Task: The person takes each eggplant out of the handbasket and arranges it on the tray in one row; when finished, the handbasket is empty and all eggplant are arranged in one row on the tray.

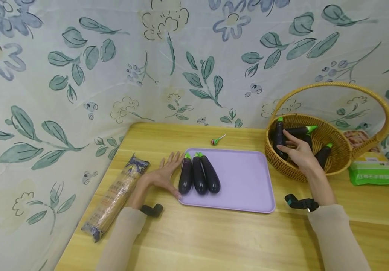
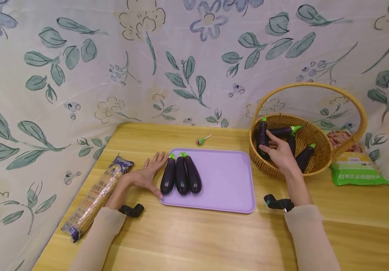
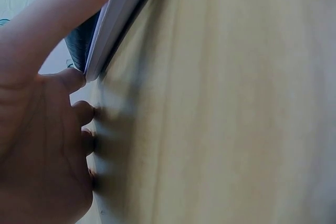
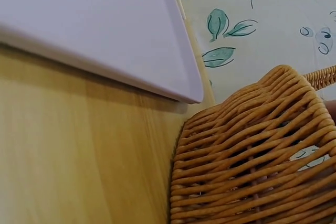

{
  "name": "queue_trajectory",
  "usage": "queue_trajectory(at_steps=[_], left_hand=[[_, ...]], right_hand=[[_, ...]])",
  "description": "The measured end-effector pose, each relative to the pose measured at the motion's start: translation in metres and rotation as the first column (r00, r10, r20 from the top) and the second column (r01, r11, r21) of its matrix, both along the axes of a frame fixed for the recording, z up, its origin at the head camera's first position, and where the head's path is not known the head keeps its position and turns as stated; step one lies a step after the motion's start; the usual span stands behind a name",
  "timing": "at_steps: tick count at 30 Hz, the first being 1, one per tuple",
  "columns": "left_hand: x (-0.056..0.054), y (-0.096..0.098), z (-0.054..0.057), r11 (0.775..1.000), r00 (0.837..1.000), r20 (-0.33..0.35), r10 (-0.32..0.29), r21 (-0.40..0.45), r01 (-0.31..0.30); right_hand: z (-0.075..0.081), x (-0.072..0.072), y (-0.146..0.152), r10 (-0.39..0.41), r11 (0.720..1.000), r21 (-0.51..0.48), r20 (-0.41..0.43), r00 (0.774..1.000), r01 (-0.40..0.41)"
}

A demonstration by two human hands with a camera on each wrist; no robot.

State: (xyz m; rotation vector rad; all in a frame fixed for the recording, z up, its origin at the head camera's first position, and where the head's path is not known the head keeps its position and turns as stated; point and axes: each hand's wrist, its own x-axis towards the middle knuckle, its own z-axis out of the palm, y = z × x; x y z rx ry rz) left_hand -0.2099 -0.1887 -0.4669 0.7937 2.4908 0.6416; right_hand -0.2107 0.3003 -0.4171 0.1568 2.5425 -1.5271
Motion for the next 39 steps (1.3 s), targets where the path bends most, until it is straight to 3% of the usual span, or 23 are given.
queue_trajectory(at_steps=[6, 12, 22, 29, 39], left_hand=[[0.000, 0.001, -0.002, 1.000, 1.000, 0.006, 0.000, 0.011, 0.000], [0.001, 0.001, -0.001, 1.000, 1.000, 0.007, -0.001, 0.006, 0.001], [0.003, 0.000, 0.000, 1.000, 1.000, 0.005, -0.006, 0.012, 0.006], [0.002, 0.000, 0.001, 1.000, 1.000, 0.003, -0.004, -0.001, 0.004], [0.000, 0.000, 0.002, 1.000, 1.000, 0.012, -0.003, -0.003, 0.003]], right_hand=[[0.005, 0.006, 0.004, -0.018, 1.000, -0.006, -0.004, 1.000, 0.018], [0.021, 0.019, 0.007, -0.032, 0.999, -0.043, -0.013, 0.999, 0.031], [0.039, 0.048, -0.019, 0.145, 0.986, -0.087, 0.005, 0.989, -0.144], [0.027, 0.051, -0.065, 0.238, 0.969, -0.067, 0.013, 0.971, -0.236], [-0.017, 0.043, -0.130, 0.319, 0.947, -0.058, 0.078, 0.945, -0.315]])
